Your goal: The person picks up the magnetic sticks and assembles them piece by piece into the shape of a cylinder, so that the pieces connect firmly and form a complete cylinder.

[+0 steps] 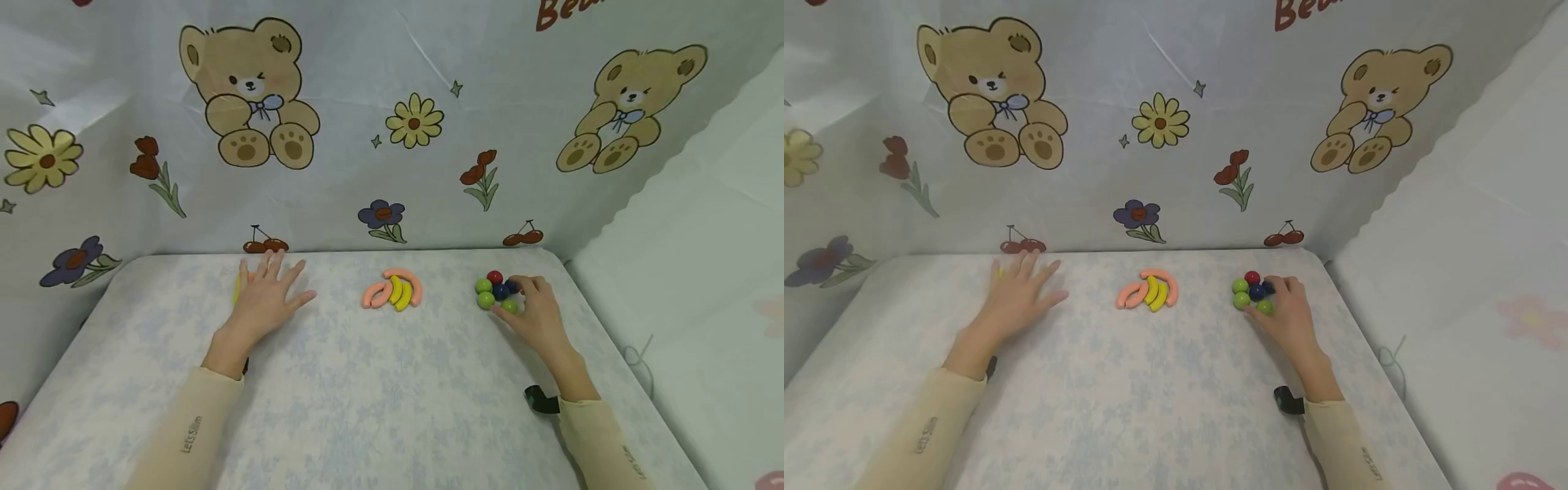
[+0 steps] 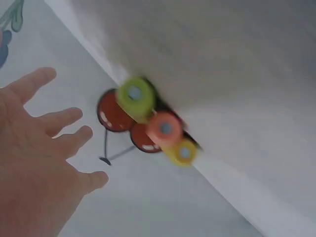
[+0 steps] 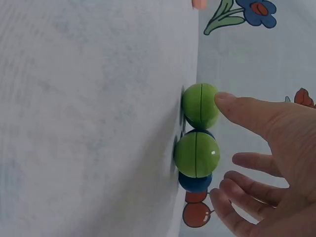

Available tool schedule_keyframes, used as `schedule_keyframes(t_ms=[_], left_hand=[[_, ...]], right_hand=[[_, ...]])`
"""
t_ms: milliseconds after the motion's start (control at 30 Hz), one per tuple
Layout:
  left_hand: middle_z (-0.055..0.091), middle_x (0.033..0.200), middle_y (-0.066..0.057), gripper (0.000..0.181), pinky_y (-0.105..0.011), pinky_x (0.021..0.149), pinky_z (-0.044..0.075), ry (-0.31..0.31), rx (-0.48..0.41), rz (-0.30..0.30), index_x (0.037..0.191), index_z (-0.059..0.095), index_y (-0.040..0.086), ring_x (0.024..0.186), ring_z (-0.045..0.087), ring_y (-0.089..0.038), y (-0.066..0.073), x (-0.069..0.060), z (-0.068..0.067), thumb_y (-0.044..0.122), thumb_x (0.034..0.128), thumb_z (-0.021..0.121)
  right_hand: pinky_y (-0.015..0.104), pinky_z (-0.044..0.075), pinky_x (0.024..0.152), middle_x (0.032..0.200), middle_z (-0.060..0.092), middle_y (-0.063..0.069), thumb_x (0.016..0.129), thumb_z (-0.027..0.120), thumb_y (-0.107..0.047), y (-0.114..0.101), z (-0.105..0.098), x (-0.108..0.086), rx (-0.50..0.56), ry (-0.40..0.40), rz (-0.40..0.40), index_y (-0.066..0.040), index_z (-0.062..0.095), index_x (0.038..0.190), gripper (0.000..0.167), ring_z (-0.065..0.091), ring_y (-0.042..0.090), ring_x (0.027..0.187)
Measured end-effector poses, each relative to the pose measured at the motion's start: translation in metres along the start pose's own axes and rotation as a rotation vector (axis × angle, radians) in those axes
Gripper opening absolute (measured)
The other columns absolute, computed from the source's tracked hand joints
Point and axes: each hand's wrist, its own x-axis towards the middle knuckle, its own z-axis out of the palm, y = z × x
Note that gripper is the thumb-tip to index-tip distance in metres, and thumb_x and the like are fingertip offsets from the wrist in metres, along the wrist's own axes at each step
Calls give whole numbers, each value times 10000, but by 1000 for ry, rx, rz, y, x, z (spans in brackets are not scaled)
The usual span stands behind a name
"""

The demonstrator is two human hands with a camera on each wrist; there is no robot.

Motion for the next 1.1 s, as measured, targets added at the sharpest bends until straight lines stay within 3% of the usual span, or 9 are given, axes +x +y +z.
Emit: schedule_keyframes(t_ms=[200, 333, 500, 633, 767, 900, 1100], left_hand=[[236, 1715, -255, 705, -744, 1230, 18, -3, -13, 85, 1616, 438, 175, 1609, 141, -463, 37, 23, 11, 581, 1050, 547], [427, 1623, -241, 571, -696, 1214, 243, 24, -58, 175, 1519, 563, 109, 1535, 344, -438, 64, 35, 22, 455, 1065, 602], [669, 1247, -171, 339, -507, 983, 525, 51, -116, 222, 1280, 716, 37, 1161, 612, -338, 94, 49, 35, 268, 1031, 707], [652, 919, -121, 162, -368, 705, 520, 41, -184, 192, 1048, 741, 21, 805, 592, -253, 109, 59, 39, 178, 1019, 717], [558, 758, -78, 151, -308, 616, 394, 9, -228, 162, 871, 691, 38, 668, 481, -207, 114, 66, 41, 107, 1000, 732], [581, 776, -76, 150, -307, 628, 445, 6, -227, 134, 874, 697, 40, 667, 519, -194, 108, 64, 43, 122, 986, 755], [625, 800, -92, 183, -341, 648, 517, 39, -210, 87, 914, 715, 31, 671, 574, -197, 85, 53, 38, 191, 992, 755]], right_hand=[[542, 524, 838, 1115, 610, 283, 885, 857, -179, 4, -9, 0, 14, -92, 94, 106, 596, 1268, 544, 611, 417, 984], [530, 531, 846, 1081, 646, 253, 914, 826, -192, 5, -12, 1, 22, -154, 158, 79, 616, 1226, 463, 632, 395, 985], [508, 543, 844, 1036, 718, 194, 935, 800, -176, 5, -12, 0, 43, -190, 162, 36, 685, 1157, 328, 668, 340, 951], [498, 562, 816, 1012, 743, 183, 933, 802, -159, 5, -12, 1, 49, -188, 144, 31, 704, 1142, 299, 699, 324, 917], [473, 567, 798, 985, 747, 167, 930, 809, -164, 2, -12, 3, 53, -209, 153, 26, 710, 1130, 293, 706, 308, 902], [450, 570, 790, 959, 746, 144, 931, 802, -164, -1, -12, 3, 52, -251, 171, 32, 715, 1114, 281, 695, 285, 893], [398, 558, 748, 911, 740, 114, 915, 815, -163, -3, -17, 1, 31, -282, 150, 43, 723, 1089, 284, 680, 244, 846]])
